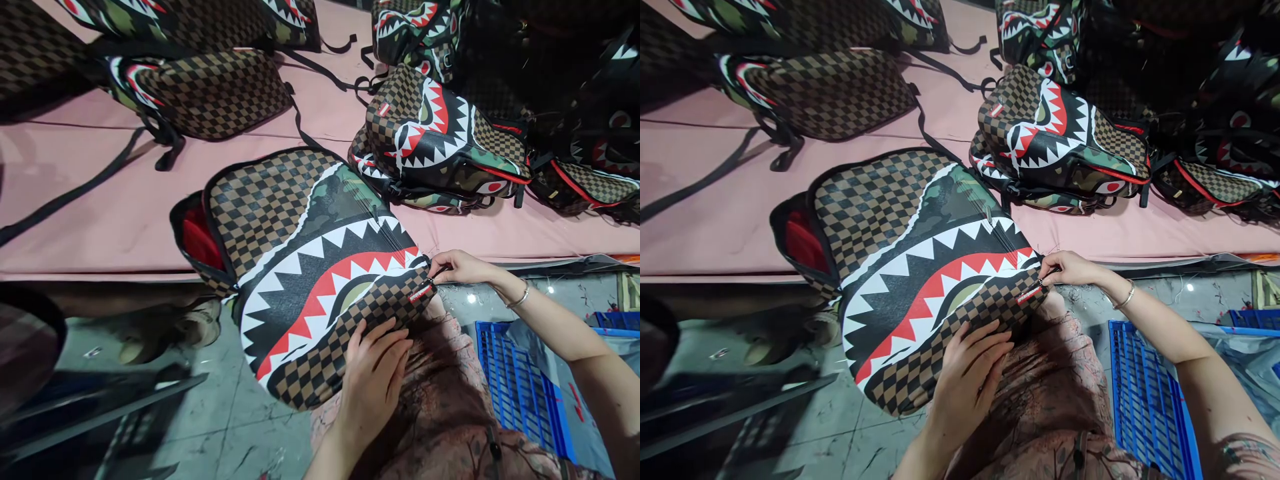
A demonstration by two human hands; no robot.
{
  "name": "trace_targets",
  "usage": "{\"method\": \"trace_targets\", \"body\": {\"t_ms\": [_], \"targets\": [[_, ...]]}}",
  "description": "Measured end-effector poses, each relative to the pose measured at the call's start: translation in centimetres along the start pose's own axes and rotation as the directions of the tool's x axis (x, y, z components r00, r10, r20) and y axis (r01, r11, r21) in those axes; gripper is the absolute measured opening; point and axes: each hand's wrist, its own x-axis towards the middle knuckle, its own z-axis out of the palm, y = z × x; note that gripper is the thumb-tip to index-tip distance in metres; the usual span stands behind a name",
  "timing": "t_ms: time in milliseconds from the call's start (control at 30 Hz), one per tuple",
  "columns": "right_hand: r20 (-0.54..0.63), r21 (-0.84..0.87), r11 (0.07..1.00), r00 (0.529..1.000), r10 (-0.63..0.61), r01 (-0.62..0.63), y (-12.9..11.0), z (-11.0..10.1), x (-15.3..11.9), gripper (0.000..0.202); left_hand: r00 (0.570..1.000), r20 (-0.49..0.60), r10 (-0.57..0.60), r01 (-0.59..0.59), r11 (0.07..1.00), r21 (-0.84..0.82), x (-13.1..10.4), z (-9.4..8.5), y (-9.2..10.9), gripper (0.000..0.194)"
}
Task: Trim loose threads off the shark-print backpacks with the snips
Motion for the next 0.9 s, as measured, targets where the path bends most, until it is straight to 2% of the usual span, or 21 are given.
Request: {"method": "trace_targets", "body": {"t_ms": [200, 467, 633, 900], "targets": [[-0.006, -0.078, 0.997, 1.0, -0.011, 0.01, -0.7, 0.6, 0.3, 0.022, 1.0, -0.011, 0.004, -0.004, 1.0, -0.009, 0.0, -0.2, 0.1, 0.022], [-0.057, -0.029, 0.999, 0.998, 0.018, -0.02, -0.5, 1.3, -0.2, 0.019, 1.0, -0.015, -0.012, 0.011, 1.0, -0.013, -0.1, 0.0, 0.1, 0.022], [-0.022, 0.02, 0.999, 0.999, 0.036, -0.035, -0.5, 1.1, -0.3, 0.021, 0.999, -0.031, -0.01, 0.01, 1.0, -0.012, -0.5, -0.3, -0.1, 0.024], [-0.047, -0.08, 0.996, 0.998, 0.031, -0.035, -1.0, 1.5, -0.1, 0.019, 0.999, -0.043, -0.009, 0.009, 1.0, -0.006, -0.6, -0.2, 0.0, 0.024]]}}
